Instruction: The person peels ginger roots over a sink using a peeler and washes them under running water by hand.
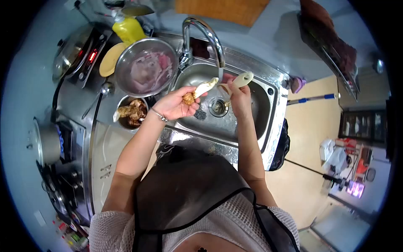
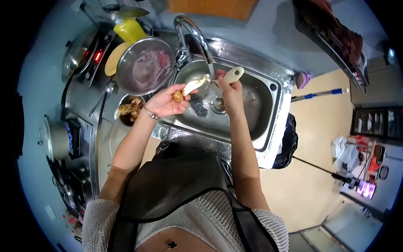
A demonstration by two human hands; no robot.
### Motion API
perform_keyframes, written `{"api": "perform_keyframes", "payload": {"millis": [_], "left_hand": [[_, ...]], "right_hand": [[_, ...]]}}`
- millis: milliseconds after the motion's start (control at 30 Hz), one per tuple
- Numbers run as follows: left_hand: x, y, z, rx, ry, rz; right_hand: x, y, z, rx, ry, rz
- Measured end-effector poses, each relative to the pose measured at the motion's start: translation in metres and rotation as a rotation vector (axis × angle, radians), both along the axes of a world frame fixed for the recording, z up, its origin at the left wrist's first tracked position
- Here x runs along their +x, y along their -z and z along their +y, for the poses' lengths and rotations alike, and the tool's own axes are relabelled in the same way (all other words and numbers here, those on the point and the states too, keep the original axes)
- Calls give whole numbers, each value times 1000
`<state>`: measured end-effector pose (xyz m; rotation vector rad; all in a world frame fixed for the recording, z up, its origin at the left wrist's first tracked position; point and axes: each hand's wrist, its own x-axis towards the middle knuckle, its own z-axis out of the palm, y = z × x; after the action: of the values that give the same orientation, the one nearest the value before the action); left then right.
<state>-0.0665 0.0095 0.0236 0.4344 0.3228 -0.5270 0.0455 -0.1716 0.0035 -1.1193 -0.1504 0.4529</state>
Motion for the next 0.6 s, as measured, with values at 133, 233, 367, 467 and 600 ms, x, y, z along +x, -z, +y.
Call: {"api": "perform_keyframes", "payload": {"millis": [133, 233, 367, 467, 600], "left_hand": [[-12, -8, -12, 173, -125, 75], [-22, -4, -8, 251, -170, 120], [-50, 1, 10, 143, -118, -37], [-83, 6, 16, 312, -261, -41], [-170, -10, 21, 1182, -391, -157]], "right_hand": [[-14, -6, 13, -103, -239, 111], [-6, 6, 16, -328, -291, -76], [33, 29, 19, -523, -106, -208], [65, 78, 30, -846, -10, -740], [31, 32, 44, -693, -637, -130]]}}
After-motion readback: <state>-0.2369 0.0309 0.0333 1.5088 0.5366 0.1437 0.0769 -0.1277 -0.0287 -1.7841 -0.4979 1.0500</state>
